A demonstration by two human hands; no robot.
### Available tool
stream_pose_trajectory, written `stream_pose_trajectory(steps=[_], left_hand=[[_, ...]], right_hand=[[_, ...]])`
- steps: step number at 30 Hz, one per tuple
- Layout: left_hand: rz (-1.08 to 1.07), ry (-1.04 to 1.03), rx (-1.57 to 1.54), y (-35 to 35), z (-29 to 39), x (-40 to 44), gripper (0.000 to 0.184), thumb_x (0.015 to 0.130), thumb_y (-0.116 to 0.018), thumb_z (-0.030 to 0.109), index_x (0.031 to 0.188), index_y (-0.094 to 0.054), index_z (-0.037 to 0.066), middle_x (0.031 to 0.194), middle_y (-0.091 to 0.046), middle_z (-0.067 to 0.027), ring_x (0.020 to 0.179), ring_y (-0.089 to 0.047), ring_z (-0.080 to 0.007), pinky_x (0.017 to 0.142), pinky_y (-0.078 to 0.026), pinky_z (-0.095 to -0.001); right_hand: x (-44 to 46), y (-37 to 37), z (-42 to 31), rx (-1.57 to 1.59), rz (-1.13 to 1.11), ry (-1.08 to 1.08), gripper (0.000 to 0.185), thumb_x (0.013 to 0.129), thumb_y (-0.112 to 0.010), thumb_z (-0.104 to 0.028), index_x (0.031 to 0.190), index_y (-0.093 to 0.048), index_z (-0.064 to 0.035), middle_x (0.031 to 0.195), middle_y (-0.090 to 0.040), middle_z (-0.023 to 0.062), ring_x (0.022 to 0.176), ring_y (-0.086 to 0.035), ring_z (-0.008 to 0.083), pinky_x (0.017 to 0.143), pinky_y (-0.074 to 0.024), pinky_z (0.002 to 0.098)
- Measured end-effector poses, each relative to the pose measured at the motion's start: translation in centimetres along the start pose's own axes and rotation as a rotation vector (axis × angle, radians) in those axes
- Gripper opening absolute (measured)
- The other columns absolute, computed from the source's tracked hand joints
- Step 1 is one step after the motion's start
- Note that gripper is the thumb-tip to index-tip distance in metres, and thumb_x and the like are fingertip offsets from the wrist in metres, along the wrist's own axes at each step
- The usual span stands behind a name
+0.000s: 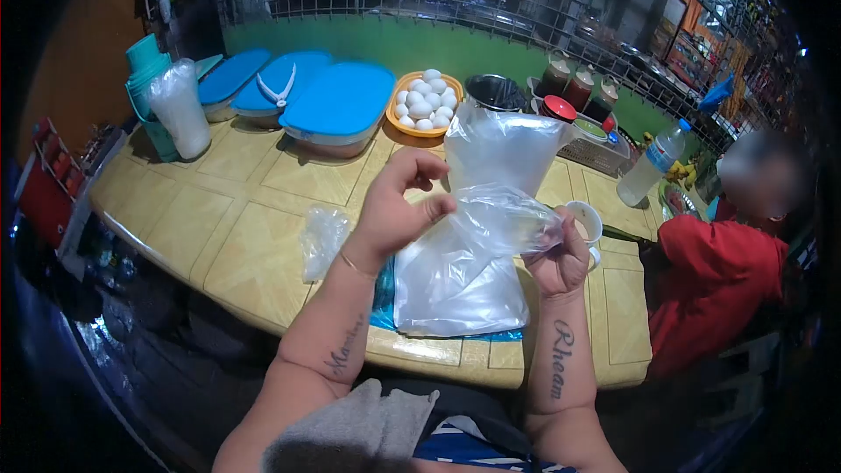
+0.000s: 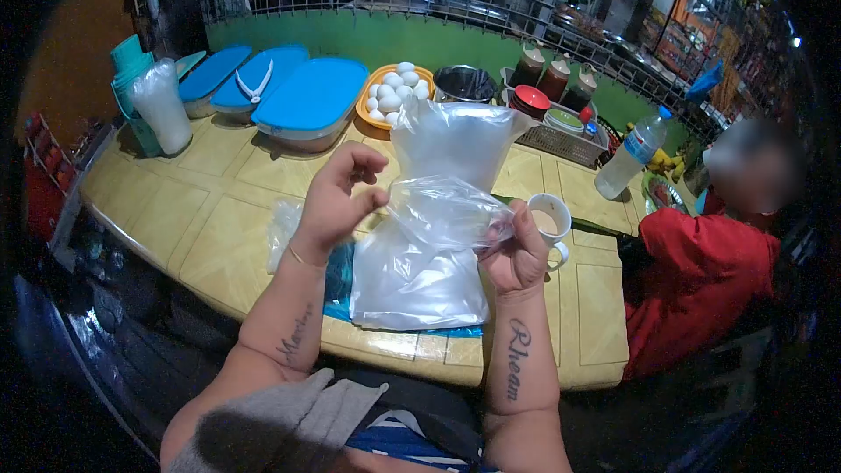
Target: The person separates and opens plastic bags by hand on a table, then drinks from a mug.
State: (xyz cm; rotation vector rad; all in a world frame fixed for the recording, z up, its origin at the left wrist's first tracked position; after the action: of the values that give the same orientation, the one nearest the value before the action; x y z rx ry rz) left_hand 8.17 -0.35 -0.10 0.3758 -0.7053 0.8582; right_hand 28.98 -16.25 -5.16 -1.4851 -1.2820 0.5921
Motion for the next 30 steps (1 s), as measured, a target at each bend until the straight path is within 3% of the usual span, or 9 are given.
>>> stream_pose_trajectory(steps=[4,8,14,15,19,23,26,27,30], left_hand=[[-0.29,-0.39,0.237,-2.9,4.3,-1.1,0.051,0.071,-0.08,0.045,0.107,-0.065,0.012,0.1,-0.06,-0.0067,0.091,-0.057,-0.0269,0.086,-0.043,-0.038],[-0.383,-0.327,0.661,-5.1,3.6,-2.3,0.044,0.069,-0.081,0.036,0.103,-0.065,0.012,0.1,-0.063,-0.0075,0.098,-0.057,-0.0291,0.085,-0.042,-0.0389],[-0.654,-0.079,0.528,-4.2,1.0,-1.7,0.021,0.075,-0.077,0.022,0.083,-0.066,0.006,0.073,-0.063,-0.0106,0.072,-0.062,-0.0288,0.067,-0.045,-0.037],[-0.669,-0.05,0.403,-4.3,1.1,-2.0,0.021,0.076,-0.076,0.022,0.081,-0.066,0.005,0.069,-0.06,-0.0111,0.067,-0.061,-0.0277,0.064,-0.044,-0.0361],[-0.773,0.133,0.019,-4.2,1.3,-2.3,0.027,0.084,-0.074,0.026,0.077,-0.067,0.001,0.065,-0.059,-0.0085,0.06,-0.057,-0.0197,0.057,-0.041,-0.0308],[-0.654,0.487,-0.471,-2.6,0.6,-2.3,0.034,0.09,-0.071,0.033,0.081,-0.07,0.0,0.068,-0.058,0.0026,0.06,-0.051,-0.0081,0.055,-0.04,-0.0227],[-0.502,0.357,-0.79,-2.0,0.0,-2.0,0.039,0.088,-0.071,0.038,0.077,-0.069,0.001,0.068,-0.058,0.0011,0.06,-0.051,-0.0062,0.055,-0.04,-0.0208],[-0.475,0.39,-0.903,-1.7,-0.6,-2.0,0.039,0.084,-0.075,0.038,0.089,-0.067,-0.001,0.073,-0.059,-0.0003,0.064,-0.054,-0.006,0.056,-0.041,-0.02],[-0.275,0.418,-0.897,-2.3,-0.6,-1.2,0.043,0.084,-0.077,0.029,0.109,-0.059,0.0,0.079,-0.06,-0.0015,0.07,-0.056,-0.0063,0.058,-0.042,-0.0198]], right_hand=[[-0.1,-0.6,0.9,-0.087,0.085,0.052,0.017,0.097,-0.059,-0.021,0.095,-0.058,-0.0046,0.11,-0.066,0.0206,0.083,-0.067,0.0241,0.08,-0.0555,0.039],[-0.4,-2.2,1.5,-0.15,0.036,0.057,0.014,0.097,-0.058,-0.019,0.099,-0.055,-0.005,0.119,-0.063,0.0232,0.082,-0.067,0.0248,0.08,-0.0552,0.0391],[0.2,-2.4,1.0,-0.881,-0.03,0.356,0.068,0.068,-0.086,-0.043,0.118,-0.055,-0.0077,0.14,-0.047,0.0148,0.112,-0.055,0.0209,0.093,-0.0485,0.0355],[0.1,-3.5,1.4,-0.873,-0.038,0.349,0.087,0.051,-0.093,-0.048,0.12,-0.057,-0.008,0.143,-0.041,0.0112,0.124,-0.046,0.0228,0.097,-0.0448,0.0372],[-0.1,-2.5,0.1,-1.227,-0.388,0.256,0.047,0.064,-0.09,-0.03,0.095,-0.064,-0.0046,0.133,-0.052,0.0176,0.126,-0.047,0.0294,0.1,-0.0412,0.0469],[-0.4,-0.9,0.5,-0.565,-0.349,0.09,0.029,0.079,-0.078,-0.016,0.077,-0.05,-0.0074,0.073,-0.064,0.0104,0.086,-0.067,0.0276,0.095,-0.0467,0.0493],[-0.8,-1.3,-0.1,-0.316,-0.28,0.061,0.03,0.083,-0.075,-0.016,0.086,-0.047,-0.0076,0.067,-0.061,0.0076,0.08,-0.067,0.0244,0.089,-0.0518,0.05],[-0.7,-1.0,-0.3,-0.234,-0.314,0.083,0.036,0.086,-0.072,-0.016,0.11,-0.048,-0.006,0.081,-0.066,0.0163,0.082,-0.067,0.0257,0.088,-0.0534,0.0516],[-0.1,-0.9,-1.3,-0.025,-0.199,0.081,0.053,0.088,-0.069,-0.016,0.133,-0.043,-0.0095,0.104,-0.065,0.0226,0.096,-0.065,0.032,0.095,-0.0501,0.0531]])
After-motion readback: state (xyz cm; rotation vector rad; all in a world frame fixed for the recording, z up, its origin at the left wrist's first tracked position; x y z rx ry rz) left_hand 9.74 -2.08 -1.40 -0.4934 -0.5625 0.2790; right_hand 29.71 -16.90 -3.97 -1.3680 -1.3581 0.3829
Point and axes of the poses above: each hand's wrist, its own x-axis towards the middle knuckle, its own y-axis out of the back of the hand, z = x × y, the point moved 2 cm from there along x, towards the middle knuckle
